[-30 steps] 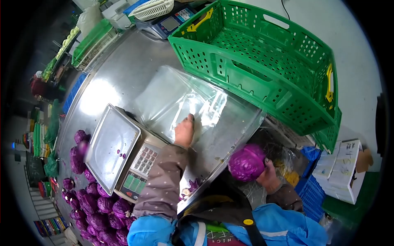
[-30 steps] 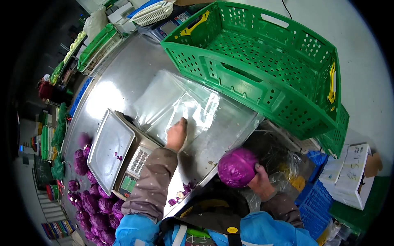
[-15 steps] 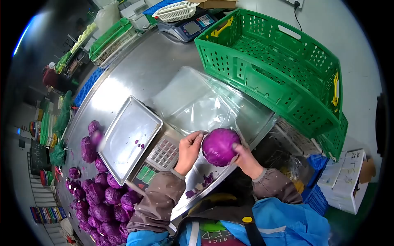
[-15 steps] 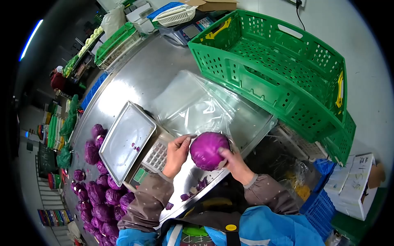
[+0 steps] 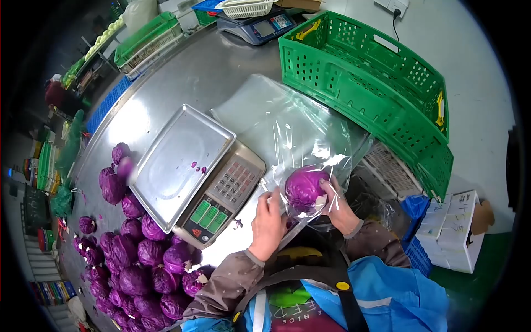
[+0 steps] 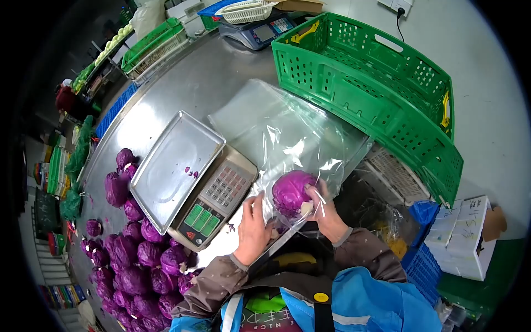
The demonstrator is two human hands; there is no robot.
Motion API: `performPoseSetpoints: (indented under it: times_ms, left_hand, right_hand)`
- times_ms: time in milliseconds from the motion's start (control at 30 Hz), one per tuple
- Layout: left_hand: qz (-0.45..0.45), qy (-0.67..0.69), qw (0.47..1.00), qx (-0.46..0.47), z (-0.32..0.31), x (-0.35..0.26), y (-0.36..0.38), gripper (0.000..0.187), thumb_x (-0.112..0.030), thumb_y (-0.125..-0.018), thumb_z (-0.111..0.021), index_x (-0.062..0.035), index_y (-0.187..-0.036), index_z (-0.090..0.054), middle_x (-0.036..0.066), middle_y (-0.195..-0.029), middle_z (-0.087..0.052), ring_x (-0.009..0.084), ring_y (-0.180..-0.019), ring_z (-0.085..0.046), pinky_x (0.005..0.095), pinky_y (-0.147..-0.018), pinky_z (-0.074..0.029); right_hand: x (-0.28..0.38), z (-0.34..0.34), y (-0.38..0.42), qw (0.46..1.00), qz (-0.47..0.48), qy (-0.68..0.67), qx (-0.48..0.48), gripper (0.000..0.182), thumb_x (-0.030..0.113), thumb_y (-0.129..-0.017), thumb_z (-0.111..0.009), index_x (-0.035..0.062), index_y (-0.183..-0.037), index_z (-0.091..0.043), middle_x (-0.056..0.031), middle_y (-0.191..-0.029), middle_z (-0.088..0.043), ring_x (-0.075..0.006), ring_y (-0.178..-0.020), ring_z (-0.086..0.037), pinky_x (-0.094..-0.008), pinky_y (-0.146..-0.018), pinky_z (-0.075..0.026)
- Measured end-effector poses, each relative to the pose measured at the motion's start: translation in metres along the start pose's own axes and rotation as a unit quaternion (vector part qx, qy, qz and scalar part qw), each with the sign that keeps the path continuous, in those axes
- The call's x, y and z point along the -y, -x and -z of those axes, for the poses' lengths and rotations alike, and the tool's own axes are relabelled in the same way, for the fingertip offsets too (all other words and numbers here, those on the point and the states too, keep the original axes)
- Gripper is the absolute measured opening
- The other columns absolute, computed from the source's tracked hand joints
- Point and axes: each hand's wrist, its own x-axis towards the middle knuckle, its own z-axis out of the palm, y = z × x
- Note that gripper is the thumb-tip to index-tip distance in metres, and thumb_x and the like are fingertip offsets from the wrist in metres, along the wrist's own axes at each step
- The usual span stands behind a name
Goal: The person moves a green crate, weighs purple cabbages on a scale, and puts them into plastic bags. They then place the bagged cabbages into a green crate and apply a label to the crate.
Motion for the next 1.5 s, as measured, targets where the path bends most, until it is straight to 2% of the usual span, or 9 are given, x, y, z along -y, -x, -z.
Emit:
performPoseSetpoints:
  times_ms: [167, 400, 533, 600, 767, 967, 1067, 1267, 1500]
  left_hand:
    - [0.078, 0.034, 0.982, 0.170, -0.011, 0.027, 0.029, 0.018, -0.012, -0.081, -0.049, 0.0026, -0.073, -0.054, 0.026, -0.060, -0.054, 0.0420, -0.060, -0.055, 0.0477, -0.058, -0.044]
    - [0.042, 0.081, 0.972, 0.216, 0.031, 0.017, 0.041, 0.012, -0.009, -0.082, -0.048, 0.0024, -0.082, -0.054, 0.022, -0.060, -0.054, 0.0393, -0.058, -0.055, 0.0436, -0.055, -0.045]
    - [0.001, 0.117, 0.943, 0.311, 0.010, -0.001, 0.065, 0.011, -0.009, -0.081, -0.049, 0.0016, -0.082, -0.051, 0.024, -0.064, -0.054, 0.0405, -0.062, -0.055, 0.0453, -0.056, -0.044]
    - [-0.003, 0.118, 0.949, 0.293, 0.009, 0.015, 0.065, 0.012, -0.010, -0.082, -0.048, 0.0014, -0.081, -0.051, 0.023, -0.061, -0.054, 0.0396, -0.060, -0.055, 0.0440, -0.056, -0.045]
    - [0.332, 0.462, 0.744, 0.350, 0.034, 0.052, 0.078, 0.035, -0.025, -0.095, -0.029, 0.0055, -0.100, -0.046, 0.016, -0.092, -0.059, 0.0197, -0.078, -0.059, 0.0285, -0.069, -0.050]
    - [0.479, 0.634, 0.542, 0.273, 0.044, 0.045, 0.086, 0.041, -0.026, -0.094, -0.029, 0.0081, -0.112, -0.042, 0.021, -0.105, -0.056, 0.0278, -0.094, -0.058, 0.0368, -0.083, -0.048]
    - [0.487, 0.624, 0.549, 0.269, 0.049, 0.045, 0.085, 0.037, -0.020, -0.093, -0.031, 0.0092, -0.114, -0.041, 0.020, -0.104, -0.056, 0.0276, -0.096, -0.057, 0.0377, -0.083, -0.048]
    - [0.488, 0.596, 0.567, 0.291, 0.057, 0.036, 0.089, 0.027, -0.009, -0.091, -0.033, 0.0090, -0.107, -0.046, 0.020, -0.099, -0.057, 0.0272, -0.093, -0.059, 0.0368, -0.080, -0.051]
    - [0.512, 0.626, 0.516, 0.282, 0.060, 0.037, 0.095, 0.025, -0.009, -0.091, -0.033, 0.0085, -0.102, -0.048, 0.016, -0.093, -0.058, 0.0284, -0.089, -0.060, 0.0376, -0.080, -0.051]
  right_hand:
    - [-0.005, -0.008, 0.008, 0.979, -0.094, -0.170, 0.059, 0.042, 0.031, -0.087, -0.048, 0.0135, -0.123, -0.036, -0.0089, -0.118, -0.047, -0.0232, -0.104, -0.052, -0.0438, -0.074, -0.051]
    - [-0.033, -0.020, -0.004, 0.888, 0.337, 0.279, -0.141, 0.058, 0.012, -0.073, -0.064, 0.0021, -0.123, -0.036, -0.0157, -0.110, -0.050, -0.0234, -0.098, -0.050, -0.0312, -0.088, -0.039]
    - [-0.012, -0.050, -0.002, 0.986, 0.033, -0.033, -0.158, 0.056, 0.026, -0.079, -0.060, -0.0011, -0.121, -0.034, -0.0148, -0.108, -0.050, -0.0240, -0.097, -0.052, -0.0316, -0.085, -0.041]
    - [-0.044, -0.029, -0.031, 0.976, 0.146, 0.092, -0.129, 0.060, 0.030, -0.081, -0.058, -0.0050, -0.122, -0.031, -0.0199, -0.116, -0.047, -0.0311, -0.100, -0.052, -0.0349, -0.085, -0.042]
    - [-0.046, -0.006, -0.024, 0.864, 0.197, 0.455, -0.091, 0.071, 0.038, -0.077, -0.062, -0.0125, -0.118, -0.034, -0.0325, -0.096, -0.053, -0.0404, -0.092, -0.054, -0.0376, -0.080, -0.042]
    - [-0.051, -0.024, 0.048, 0.855, 0.161, 0.484, 0.096, 0.024, 0.019, -0.076, -0.060, 0.0058, -0.097, -0.059, -0.0125, -0.081, -0.062, -0.0250, -0.069, -0.061, -0.0332, -0.062, -0.047]
    - [-0.061, -0.043, 0.070, 0.711, 0.328, 0.580, 0.224, 0.024, 0.022, -0.075, -0.060, 0.0114, -0.097, -0.061, -0.0084, -0.081, -0.061, -0.0264, -0.072, -0.059, -0.0345, -0.061, -0.048]
    - [-0.058, -0.047, 0.084, 0.750, 0.266, 0.579, 0.179, 0.019, 0.022, -0.071, -0.063, 0.0117, -0.087, -0.061, -0.0058, -0.077, -0.060, -0.0252, -0.071, -0.059, -0.0348, -0.060, -0.047]
    - [-0.068, -0.062, 0.094, 0.618, 0.428, 0.632, 0.188, 0.019, 0.020, -0.064, -0.063, 0.0086, -0.078, -0.058, -0.0031, -0.078, -0.049, -0.0202, -0.079, -0.049, -0.0325, -0.072, -0.040]
